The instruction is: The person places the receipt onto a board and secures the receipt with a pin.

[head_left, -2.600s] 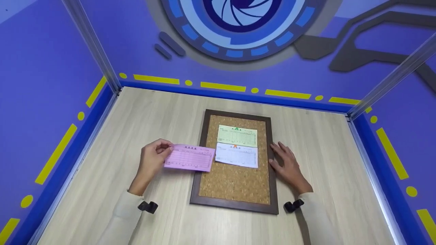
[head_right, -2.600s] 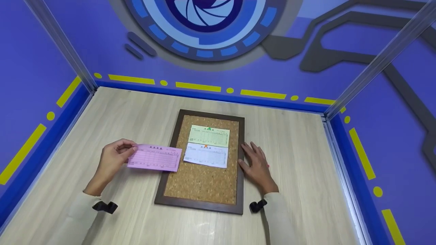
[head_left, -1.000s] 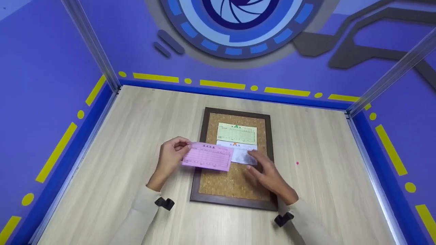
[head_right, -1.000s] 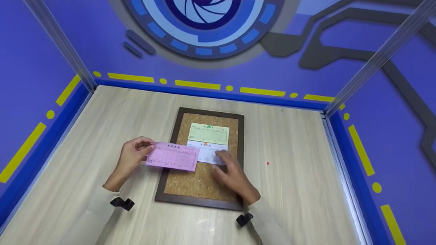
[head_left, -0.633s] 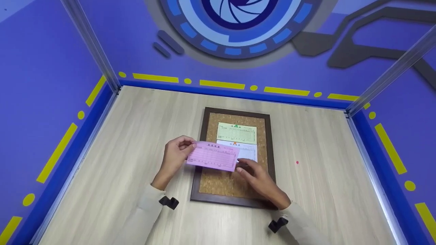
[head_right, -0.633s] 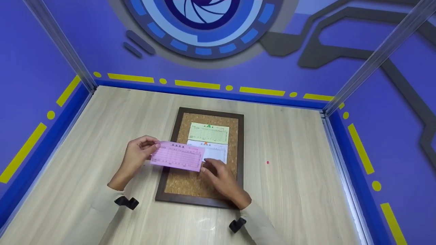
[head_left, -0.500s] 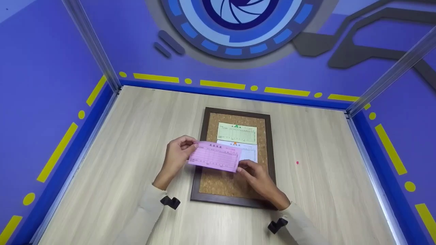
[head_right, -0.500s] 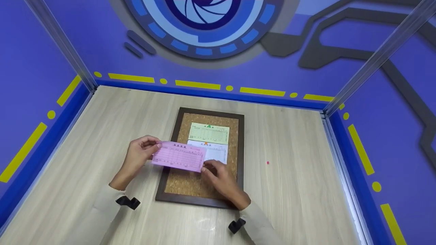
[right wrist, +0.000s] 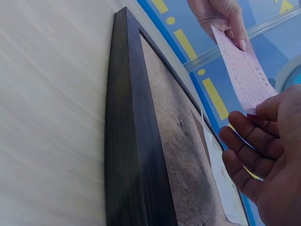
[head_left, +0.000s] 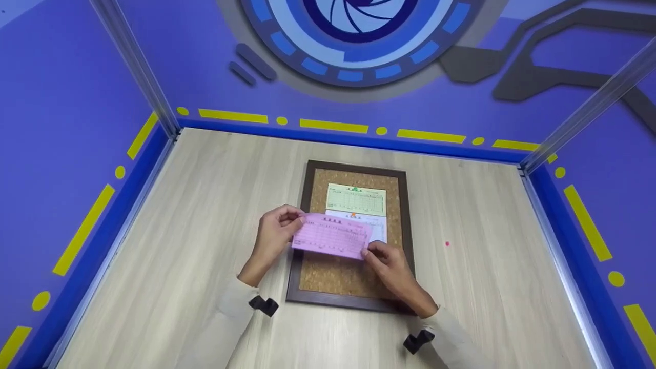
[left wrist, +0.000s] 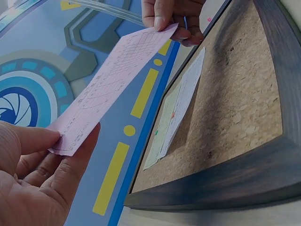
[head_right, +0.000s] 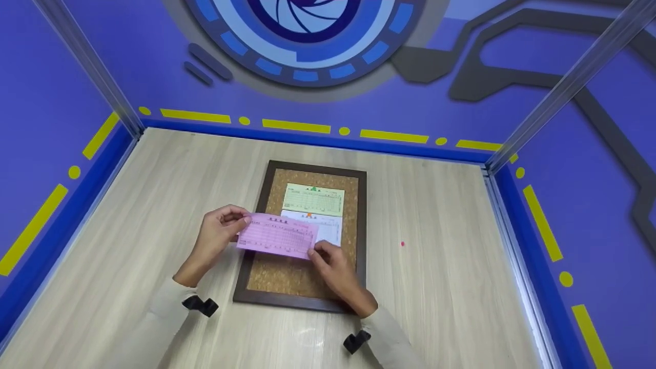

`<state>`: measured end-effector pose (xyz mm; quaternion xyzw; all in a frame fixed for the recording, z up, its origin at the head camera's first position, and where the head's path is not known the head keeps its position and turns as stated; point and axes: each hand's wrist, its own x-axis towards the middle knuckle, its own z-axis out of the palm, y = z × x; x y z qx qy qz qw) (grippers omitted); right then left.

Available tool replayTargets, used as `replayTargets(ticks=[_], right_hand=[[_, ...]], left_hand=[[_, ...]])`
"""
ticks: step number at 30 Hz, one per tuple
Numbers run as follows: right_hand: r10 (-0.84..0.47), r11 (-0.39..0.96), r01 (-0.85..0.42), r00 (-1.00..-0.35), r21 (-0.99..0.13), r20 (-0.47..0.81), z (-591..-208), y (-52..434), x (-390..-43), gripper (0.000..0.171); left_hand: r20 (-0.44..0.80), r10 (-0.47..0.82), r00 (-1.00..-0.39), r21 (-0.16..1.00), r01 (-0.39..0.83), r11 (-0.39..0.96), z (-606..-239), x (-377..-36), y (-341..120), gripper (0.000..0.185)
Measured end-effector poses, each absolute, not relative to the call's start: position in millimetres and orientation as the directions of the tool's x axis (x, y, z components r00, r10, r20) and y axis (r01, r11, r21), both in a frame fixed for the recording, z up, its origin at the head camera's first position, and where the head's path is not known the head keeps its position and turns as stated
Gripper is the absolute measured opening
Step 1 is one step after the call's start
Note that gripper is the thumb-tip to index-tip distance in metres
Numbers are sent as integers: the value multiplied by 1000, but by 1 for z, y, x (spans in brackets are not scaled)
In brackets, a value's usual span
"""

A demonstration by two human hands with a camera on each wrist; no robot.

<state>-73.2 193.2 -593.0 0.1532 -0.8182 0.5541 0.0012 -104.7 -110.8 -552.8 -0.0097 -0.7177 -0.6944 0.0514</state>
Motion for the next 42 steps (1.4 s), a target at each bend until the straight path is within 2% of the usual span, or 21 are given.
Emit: replayTargets(ticks=[5, 12, 24, 34, 42], right_hand=[[-216, 296, -182, -969, -938, 120, -594, 203, -70, 12], [-157, 280, -53, -988, -959, 8, -600, 221, -63, 12], [-109, 301, 25, -992, -953, -61, -603, 238, -51, 14], [-116, 286, 70, -987, -956, -107, -608, 241, -46, 17], [-117, 299, 113, -981, -948, -154, -615, 244, -47, 21]], left_hand=[[57, -55, -997, 998, 55, 33, -560, -104, -101, 6], [36, 19, -999, 998, 36, 41, -570, -98, -86, 7], [5, 62, -998, 995, 11, 102, -585, -95, -69, 10], [26, 3, -1000, 980, 26, 197, -597, -97, -62, 4], [75, -19, -997, 921, 62, 385, -606, -97, -60, 2]])
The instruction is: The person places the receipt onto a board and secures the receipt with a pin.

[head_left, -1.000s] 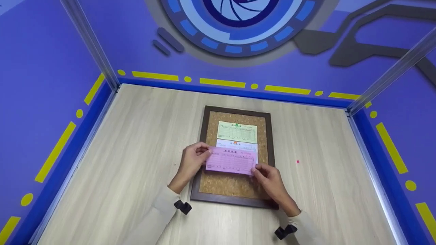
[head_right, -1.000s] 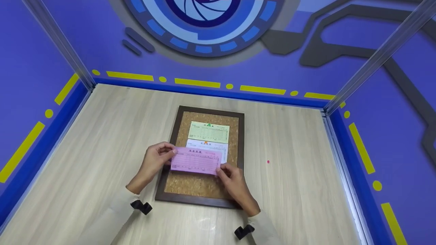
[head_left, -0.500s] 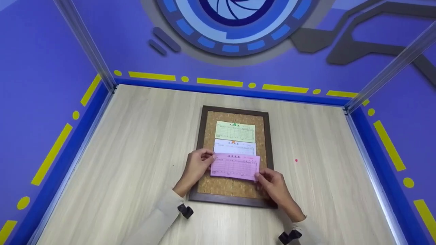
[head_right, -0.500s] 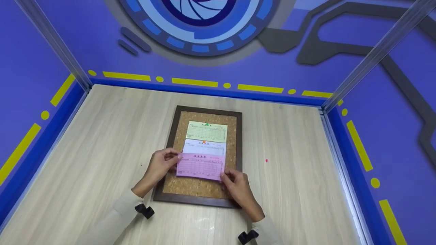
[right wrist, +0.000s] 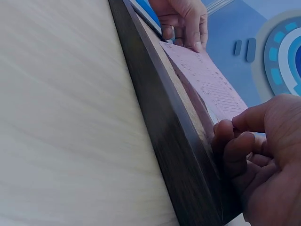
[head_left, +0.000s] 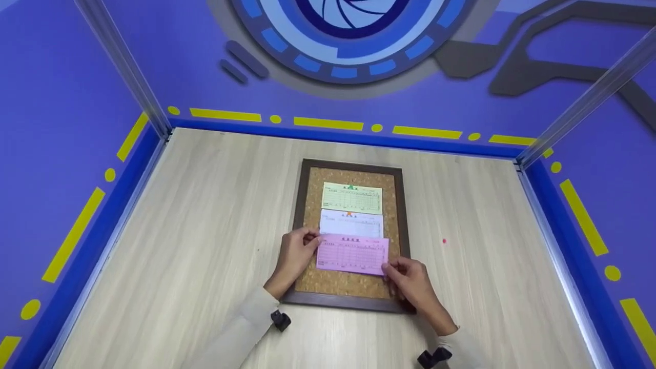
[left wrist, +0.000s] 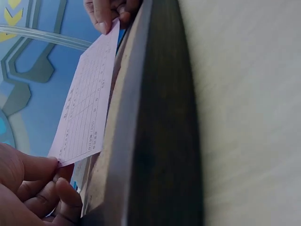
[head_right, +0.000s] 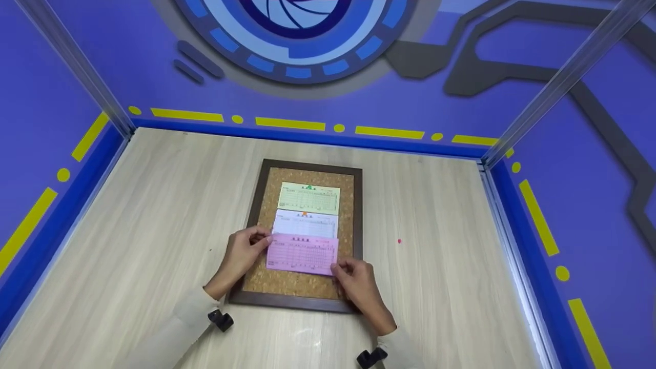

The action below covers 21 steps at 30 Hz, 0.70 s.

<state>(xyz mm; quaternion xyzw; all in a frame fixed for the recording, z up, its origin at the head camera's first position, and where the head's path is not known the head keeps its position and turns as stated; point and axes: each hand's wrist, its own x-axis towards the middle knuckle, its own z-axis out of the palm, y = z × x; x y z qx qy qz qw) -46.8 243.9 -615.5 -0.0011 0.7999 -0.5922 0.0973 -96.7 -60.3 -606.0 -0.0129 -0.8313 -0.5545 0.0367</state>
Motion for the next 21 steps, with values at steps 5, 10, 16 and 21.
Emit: replayTargets(ticks=[5, 10, 16, 21], right_hand=[[-110, 343, 111, -981, -933, -157, -617, 243, -47, 19], [-100, 385, 109, -982, -916, -158, -615, 242, -47, 16], [-80, 413, 115, -984, -903, -162, -614, 240, -48, 14], [-61, 442, 116, -985, -889, -159, -615, 239, -49, 13]], left_hand=[[86, 1, -996, 881, 77, 466, -609, -96, -61, 4], [114, 26, -993, 841, 111, 530, -611, -97, -62, 3], [171, 57, -984, 791, 172, 587, -612, -98, -62, 6], [177, 76, -981, 776, 186, 602, -612, -98, -62, 9]])
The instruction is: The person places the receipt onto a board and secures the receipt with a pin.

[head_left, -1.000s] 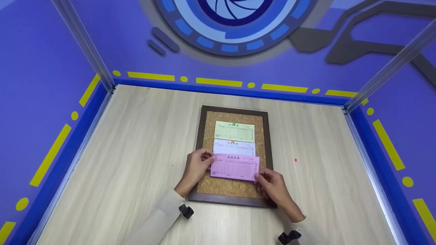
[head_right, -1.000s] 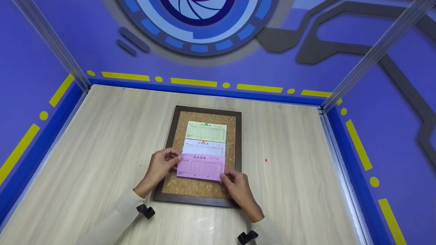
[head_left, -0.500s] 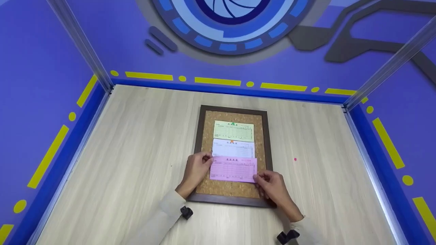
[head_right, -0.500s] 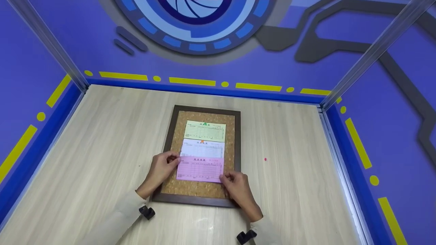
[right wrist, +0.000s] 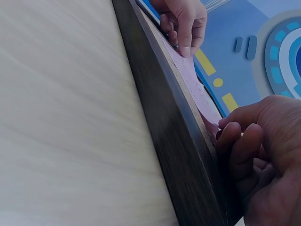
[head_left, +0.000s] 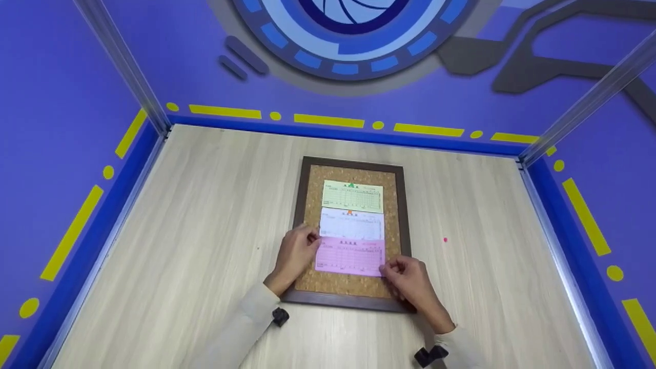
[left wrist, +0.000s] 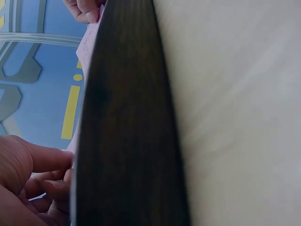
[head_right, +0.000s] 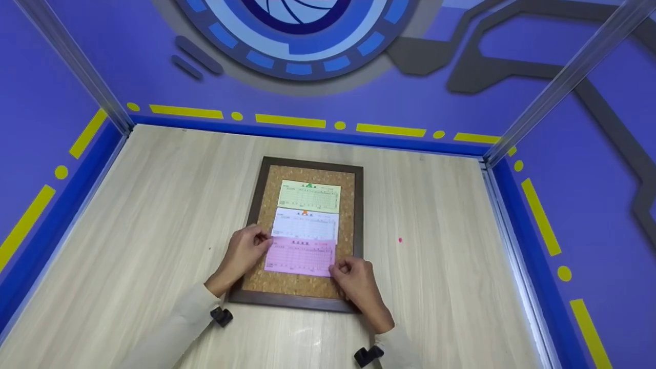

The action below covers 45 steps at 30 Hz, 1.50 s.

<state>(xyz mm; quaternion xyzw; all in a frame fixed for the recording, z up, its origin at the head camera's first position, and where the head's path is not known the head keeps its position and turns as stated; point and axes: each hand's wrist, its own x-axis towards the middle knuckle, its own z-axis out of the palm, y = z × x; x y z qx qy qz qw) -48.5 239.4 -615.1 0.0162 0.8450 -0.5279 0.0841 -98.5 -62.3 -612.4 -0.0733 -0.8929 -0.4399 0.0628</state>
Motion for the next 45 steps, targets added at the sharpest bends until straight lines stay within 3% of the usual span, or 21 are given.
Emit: replayTargets(ticks=[21, 31, 38, 45], right_hand=[[-62, 497, 111, -985, -860, -163, -612, 238, -49, 15], [-64, 475, 112, -985, -873, -161, -612, 238, -47, 12], [-91, 456, 93, -985, -885, -150, -613, 240, -47, 15], [-124, 446, 49, -985, -894, -116, -615, 240, -46, 17]], left_hand=[[187, 99, -977, 719, 204, 664, -610, -95, -61, 10], [266, 110, -958, 721, 273, 637, -649, -108, -64, 13], [205, 118, -972, 714, 230, 661, -622, -99, -62, 9], [241, 125, -962, 717, 263, 646, -621, -98, -64, 8]])
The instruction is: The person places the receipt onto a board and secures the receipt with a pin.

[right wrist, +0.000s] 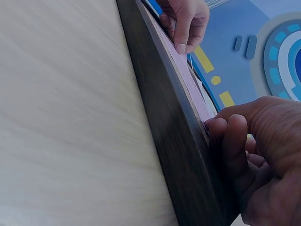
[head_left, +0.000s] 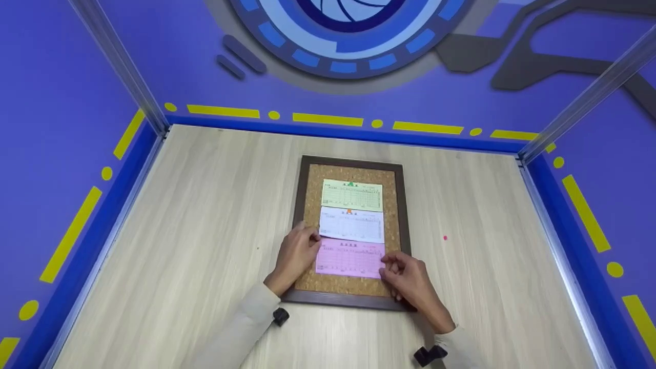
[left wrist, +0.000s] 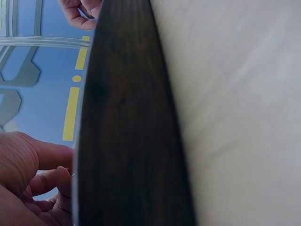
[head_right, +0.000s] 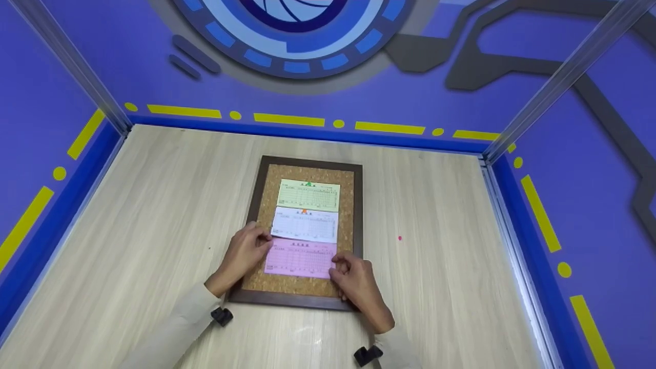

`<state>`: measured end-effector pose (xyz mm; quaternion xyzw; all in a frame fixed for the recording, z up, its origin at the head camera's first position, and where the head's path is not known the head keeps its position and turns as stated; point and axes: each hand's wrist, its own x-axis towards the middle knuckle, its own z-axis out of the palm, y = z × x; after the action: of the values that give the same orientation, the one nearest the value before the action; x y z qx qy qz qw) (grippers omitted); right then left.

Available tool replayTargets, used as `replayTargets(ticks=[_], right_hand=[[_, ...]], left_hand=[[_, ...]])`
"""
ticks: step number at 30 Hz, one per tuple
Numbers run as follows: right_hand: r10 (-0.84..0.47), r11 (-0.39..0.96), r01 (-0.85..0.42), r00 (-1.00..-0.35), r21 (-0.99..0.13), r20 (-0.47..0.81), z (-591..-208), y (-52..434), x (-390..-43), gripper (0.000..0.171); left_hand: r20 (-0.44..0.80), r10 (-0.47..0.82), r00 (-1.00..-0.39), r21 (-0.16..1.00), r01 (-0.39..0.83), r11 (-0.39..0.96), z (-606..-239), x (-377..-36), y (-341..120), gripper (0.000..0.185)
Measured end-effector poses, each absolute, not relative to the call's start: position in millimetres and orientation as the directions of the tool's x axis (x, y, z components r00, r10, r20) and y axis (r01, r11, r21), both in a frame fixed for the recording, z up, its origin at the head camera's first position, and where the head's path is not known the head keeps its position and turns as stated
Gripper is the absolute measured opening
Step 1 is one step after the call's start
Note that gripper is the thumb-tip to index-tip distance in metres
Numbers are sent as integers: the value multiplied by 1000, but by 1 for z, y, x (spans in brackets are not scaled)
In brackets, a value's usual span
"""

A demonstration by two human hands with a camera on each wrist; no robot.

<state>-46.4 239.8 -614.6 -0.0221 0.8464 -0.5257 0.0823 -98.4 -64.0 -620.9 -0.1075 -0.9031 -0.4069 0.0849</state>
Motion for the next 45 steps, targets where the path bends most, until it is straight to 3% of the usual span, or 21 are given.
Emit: replayTargets(ticks=[10, 27, 39, 45], right_hand=[[-167, 501, 0, -981, -866, -96, -614, 242, -45, 28], [-193, 525, -40, -978, -850, -74, -616, 243, -42, 26], [-182, 505, -25, -980, -863, -78, -618, 244, -42, 26], [-190, 505, -45, -980, -862, -60, -619, 243, -42, 26]], left_hand=[[150, 122, -981, 722, 193, 665, -610, -97, -62, 8], [186, 122, -975, 746, 221, 628, -611, -91, -64, 14], [339, 251, -907, 672, 420, 609, -608, -80, -76, 19], [345, 332, -878, 649, 479, 591, -611, -80, -84, 26]])
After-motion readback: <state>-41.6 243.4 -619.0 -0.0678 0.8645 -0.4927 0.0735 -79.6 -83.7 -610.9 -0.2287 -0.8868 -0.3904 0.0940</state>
